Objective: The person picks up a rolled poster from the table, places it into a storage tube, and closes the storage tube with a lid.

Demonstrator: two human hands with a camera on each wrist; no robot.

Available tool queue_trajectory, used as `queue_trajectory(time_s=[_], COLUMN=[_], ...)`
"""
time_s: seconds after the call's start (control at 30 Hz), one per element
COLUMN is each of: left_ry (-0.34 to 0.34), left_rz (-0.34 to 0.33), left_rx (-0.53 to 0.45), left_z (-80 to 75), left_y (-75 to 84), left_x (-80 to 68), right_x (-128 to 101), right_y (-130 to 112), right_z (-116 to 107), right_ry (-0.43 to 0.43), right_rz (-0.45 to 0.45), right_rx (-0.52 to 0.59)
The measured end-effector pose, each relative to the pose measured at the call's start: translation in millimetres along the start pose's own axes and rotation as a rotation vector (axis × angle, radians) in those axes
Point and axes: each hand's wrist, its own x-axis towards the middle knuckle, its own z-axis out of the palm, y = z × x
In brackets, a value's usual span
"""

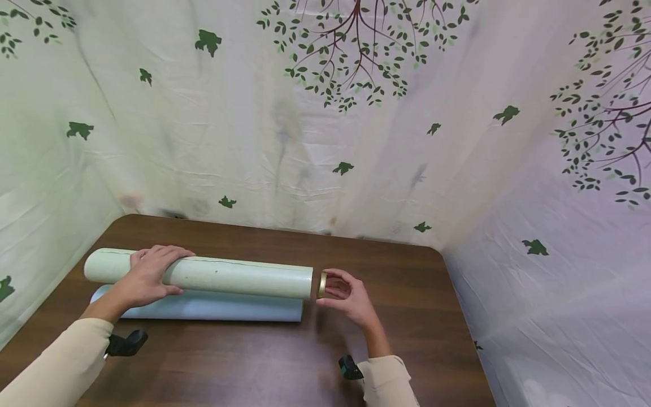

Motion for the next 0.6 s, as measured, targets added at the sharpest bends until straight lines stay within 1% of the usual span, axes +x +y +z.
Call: queue_trajectory(time_s=[0.23,0.6], left_ry=[0.001,-0.001], left_rz=[-0.004,0.001], left_rx=[0.003,0.006], left_z=[1.2,2.8], left_y=[-1.2,0.0], left_x=[-2.0,-0.2], right_x=[3.6,7.4], right_y=[-3.1,-2.6], right_z=[6.5,10.2], right_ry=[0.001,-0.022], right_rz=[0.03,0.004], right_rx=[0.023,0.054])
